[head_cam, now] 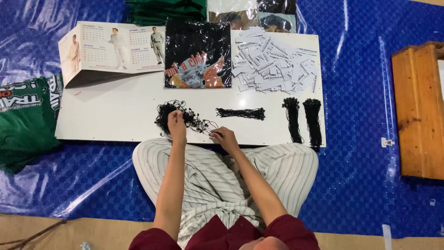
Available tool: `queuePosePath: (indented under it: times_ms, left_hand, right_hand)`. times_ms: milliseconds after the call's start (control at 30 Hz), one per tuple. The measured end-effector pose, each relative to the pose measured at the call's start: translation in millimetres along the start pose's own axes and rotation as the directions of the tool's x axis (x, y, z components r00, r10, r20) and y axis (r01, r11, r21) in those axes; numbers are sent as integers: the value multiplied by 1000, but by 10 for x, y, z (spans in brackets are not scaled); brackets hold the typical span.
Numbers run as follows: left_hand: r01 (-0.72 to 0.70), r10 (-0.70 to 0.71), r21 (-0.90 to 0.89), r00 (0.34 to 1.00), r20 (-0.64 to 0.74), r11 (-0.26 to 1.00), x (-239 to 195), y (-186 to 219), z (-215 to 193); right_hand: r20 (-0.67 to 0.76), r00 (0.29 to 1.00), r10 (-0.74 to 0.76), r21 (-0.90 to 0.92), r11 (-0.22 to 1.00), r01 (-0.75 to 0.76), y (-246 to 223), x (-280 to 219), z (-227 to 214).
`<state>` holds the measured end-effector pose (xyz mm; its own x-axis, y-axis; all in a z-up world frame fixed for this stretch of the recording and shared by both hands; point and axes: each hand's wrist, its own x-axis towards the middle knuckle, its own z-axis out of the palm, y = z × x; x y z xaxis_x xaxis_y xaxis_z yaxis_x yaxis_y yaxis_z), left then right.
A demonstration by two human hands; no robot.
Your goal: Sorting and organizing black strings into neat bundles on a white board
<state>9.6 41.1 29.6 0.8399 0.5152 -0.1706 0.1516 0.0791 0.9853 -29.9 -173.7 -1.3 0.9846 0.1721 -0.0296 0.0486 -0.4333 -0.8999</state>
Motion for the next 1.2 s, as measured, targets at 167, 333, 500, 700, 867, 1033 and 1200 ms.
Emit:
queuePosePath:
  times_ms: [167, 333, 500, 700, 867, 1033, 1200]
  left_hand:
    - [1, -3, -29, 998, -55, 1000, 181, -334, -14]
    - [14, -15, 12, 995, 100, 1000, -183, 197, 141]
    - [4, 39, -75, 832, 553, 997, -346, -13, 316]
    - [146, -12, -179, 804, 595, 973, -485, 341, 277]
    - [199, -31, -245, 832, 553, 949, -311, -48, 320]
    - [233, -57, -372, 903, 427, 899, -123, -251, 324]
    - [230, -95, -420, 943, 318, 878, -58, -194, 264]
  right_hand:
    - [-89, 996, -9, 39, 999, 12, 39, -41, -136]
    - [-119, 993, 13, 45, 999, -8, -81, -35, -235]
    - [23, 1000, -6, 120, 993, 3, -644, -27, -84]
    - [133, 982, 132, 314, 934, -168, -301, -18, 166]
    - [185, 966, 180, 247, 943, -223, -435, -87, -79]
    - [124, 972, 197, 256, 941, -224, -338, -182, -293]
    - [-38, 977, 211, 101, 973, -207, -7, -220, -549]
